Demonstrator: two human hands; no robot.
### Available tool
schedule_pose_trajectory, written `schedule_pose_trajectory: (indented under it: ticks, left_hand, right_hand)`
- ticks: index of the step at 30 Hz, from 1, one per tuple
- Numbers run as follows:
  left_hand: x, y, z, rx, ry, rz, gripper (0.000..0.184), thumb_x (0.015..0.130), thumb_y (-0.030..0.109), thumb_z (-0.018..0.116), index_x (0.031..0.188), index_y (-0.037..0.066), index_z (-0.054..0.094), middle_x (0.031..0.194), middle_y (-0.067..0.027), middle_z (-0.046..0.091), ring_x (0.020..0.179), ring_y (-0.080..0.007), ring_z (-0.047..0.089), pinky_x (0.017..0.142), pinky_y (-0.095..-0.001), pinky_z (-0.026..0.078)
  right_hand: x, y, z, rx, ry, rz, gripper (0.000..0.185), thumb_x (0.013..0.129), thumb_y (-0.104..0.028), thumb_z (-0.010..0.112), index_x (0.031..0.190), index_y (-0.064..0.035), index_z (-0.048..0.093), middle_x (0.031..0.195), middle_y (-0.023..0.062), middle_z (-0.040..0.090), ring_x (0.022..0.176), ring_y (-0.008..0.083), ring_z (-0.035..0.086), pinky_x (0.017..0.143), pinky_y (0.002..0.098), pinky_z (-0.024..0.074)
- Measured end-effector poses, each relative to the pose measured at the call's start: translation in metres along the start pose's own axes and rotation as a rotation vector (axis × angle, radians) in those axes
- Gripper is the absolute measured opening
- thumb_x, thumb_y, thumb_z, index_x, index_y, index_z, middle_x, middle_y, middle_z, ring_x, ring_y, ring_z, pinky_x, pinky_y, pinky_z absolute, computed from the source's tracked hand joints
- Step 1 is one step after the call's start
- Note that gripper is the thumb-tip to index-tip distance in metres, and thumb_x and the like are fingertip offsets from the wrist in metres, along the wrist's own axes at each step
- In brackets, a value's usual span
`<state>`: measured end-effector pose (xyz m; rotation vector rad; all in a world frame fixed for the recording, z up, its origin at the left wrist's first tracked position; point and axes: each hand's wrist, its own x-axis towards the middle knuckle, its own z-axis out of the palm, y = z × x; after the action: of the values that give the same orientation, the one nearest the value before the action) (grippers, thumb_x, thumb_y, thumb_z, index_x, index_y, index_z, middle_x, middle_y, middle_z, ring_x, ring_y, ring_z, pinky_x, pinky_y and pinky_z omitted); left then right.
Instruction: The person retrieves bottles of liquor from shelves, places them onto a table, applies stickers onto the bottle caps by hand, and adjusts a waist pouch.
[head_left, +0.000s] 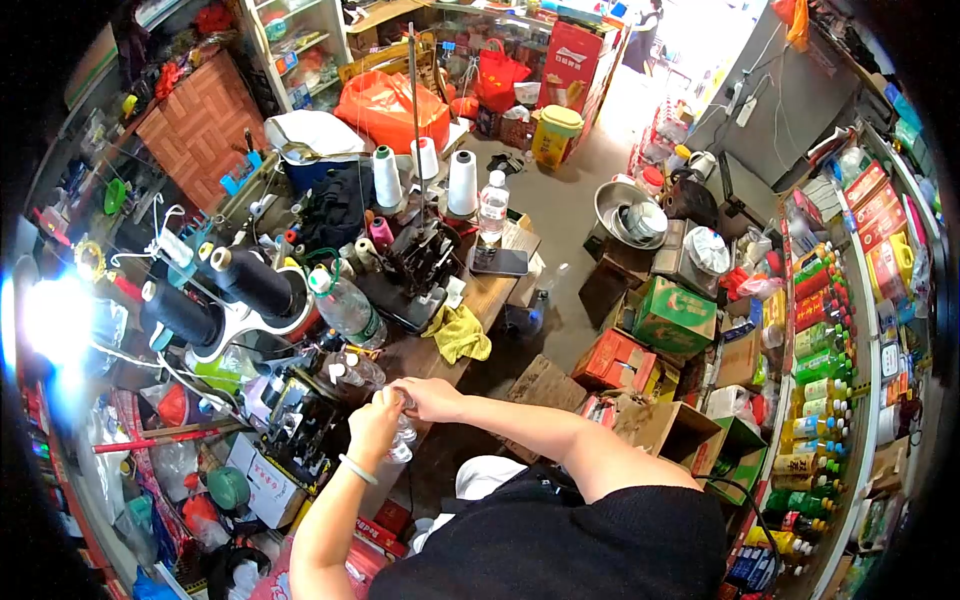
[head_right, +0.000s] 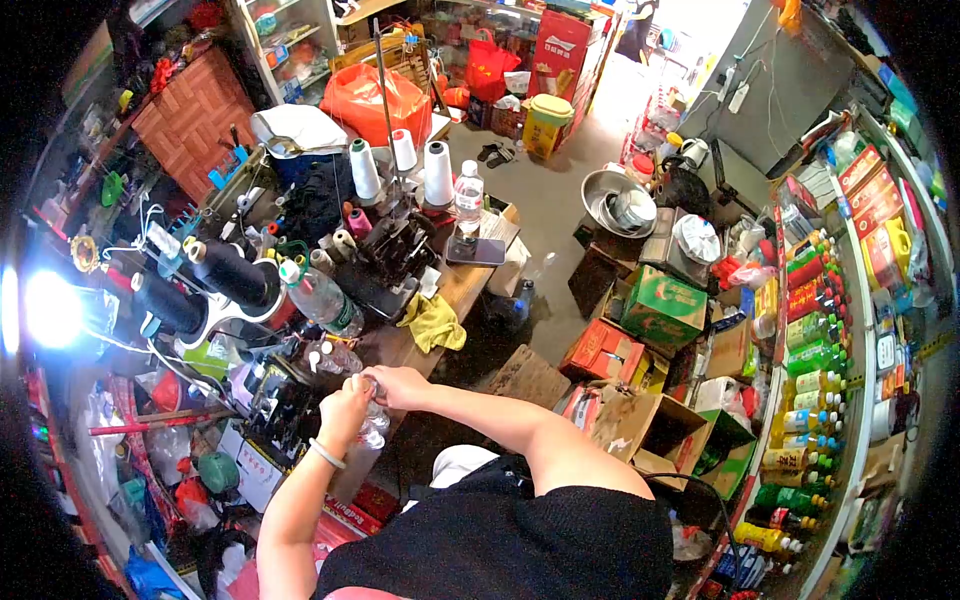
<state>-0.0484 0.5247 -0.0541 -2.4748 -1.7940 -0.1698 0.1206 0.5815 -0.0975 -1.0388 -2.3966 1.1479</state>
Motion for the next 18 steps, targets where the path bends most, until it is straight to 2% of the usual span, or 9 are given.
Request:
schedule_pose_trajectory:
  ticks: [2, 4, 5, 8, 9, 13, 18]
  left_hand:
    - [0.008, -0.003, 0.007, -0.027, -0.012, 0.005, 0.037, 0.092, 0.044, 0.061, 0.096, 0.008, 0.051, 0.074, -0.0072, 0.062, 0.052, -0.0232, 0.065, 0.044, -0.0341, 0.051]
    - [0.015, -0.006, 0.007, 0.039, -0.051, -0.018, 0.046, 0.089, 0.052, 0.061, 0.098, 0.008, 0.051, 0.076, -0.0078, 0.063, 0.055, -0.0222, 0.066, 0.045, -0.0332, 0.051]
    - [0.016, -0.008, 0.014, 0.055, -0.026, -0.037, 0.050, 0.085, 0.057, 0.062, 0.101, 0.011, 0.053, 0.078, -0.0034, 0.061, 0.055, -0.0194, 0.065, 0.044, -0.0329, 0.051]
    - [0.019, -0.017, 0.022, 0.099, -0.052, 0.021, 0.046, 0.084, 0.054, 0.064, 0.099, 0.013, 0.053, 0.076, -0.0021, 0.057, 0.054, -0.0187, 0.064, 0.044, -0.0328, 0.051]
    - [0.020, -0.020, 0.026, 0.079, -0.020, 0.048, 0.041, 0.084, 0.052, 0.065, 0.092, 0.014, 0.052, 0.074, -0.0009, 0.054, 0.054, -0.0181, 0.063, 0.044, -0.0329, 0.051]
    - [0.019, -0.027, 0.032, 0.077, 0.007, 0.053, 0.038, 0.086, 0.050, 0.065, 0.084, 0.015, 0.051, 0.074, -0.0010, 0.053, 0.055, -0.0175, 0.062, 0.046, -0.0326, 0.051]
    - [0.017, -0.030, 0.032, 0.117, 0.053, 0.068, 0.035, 0.087, 0.048, 0.064, 0.083, 0.016, 0.053, 0.074, -0.0004, 0.053, 0.056, -0.0164, 0.062, 0.046, -0.0326, 0.050]
  right_hand:
    - [0.004, 0.009, -0.001, 0.011, 0.039, -0.029, 0.058, 0.079, -0.027, 0.073, 0.129, -0.0114, 0.050, 0.118, 0.0160, 0.064, 0.096, 0.0406, 0.065, 0.080, 0.0478, 0.0542]
    - [0.009, 0.015, 0.001, -0.005, 0.032, 0.114, 0.052, 0.080, -0.027, 0.072, 0.124, -0.0080, 0.051, 0.116, 0.0185, 0.064, 0.096, 0.0407, 0.065, 0.081, 0.0486, 0.0538]
    - [0.012, 0.020, 0.005, 0.011, 0.090, 0.115, 0.045, 0.082, -0.027, 0.070, 0.117, -0.0052, 0.052, 0.110, 0.0207, 0.064, 0.096, 0.0412, 0.065, 0.079, 0.0493, 0.0535]
    - [0.021, 0.028, 0.004, 0.041, 0.133, 0.195, 0.048, 0.080, -0.026, 0.073, 0.118, -0.0075, 0.052, 0.110, 0.0189, 0.065, 0.096, 0.0405, 0.065, 0.079, 0.0477, 0.0534]
    - [0.024, 0.028, 0.004, 0.027, 0.196, 0.181, 0.045, 0.082, -0.028, 0.072, 0.116, -0.0070, 0.053, 0.108, 0.0193, 0.065, 0.093, 0.0407, 0.065, 0.076, 0.0480, 0.0535]
    - [0.045, 0.024, -0.001, -0.011, 0.274, 0.190, 0.039, 0.084, -0.026, 0.070, 0.113, -0.0066, 0.054, 0.106, 0.0193, 0.065, 0.092, 0.0401, 0.065, 0.074, 0.0483, 0.0531]
    - [0.074, 0.031, -0.001, 0.005, 0.318, 0.149, 0.043, 0.081, -0.026, 0.072, 0.114, -0.0061, 0.053, 0.106, 0.0197, 0.065, 0.094, 0.0399, 0.065, 0.077, 0.0471, 0.0531]
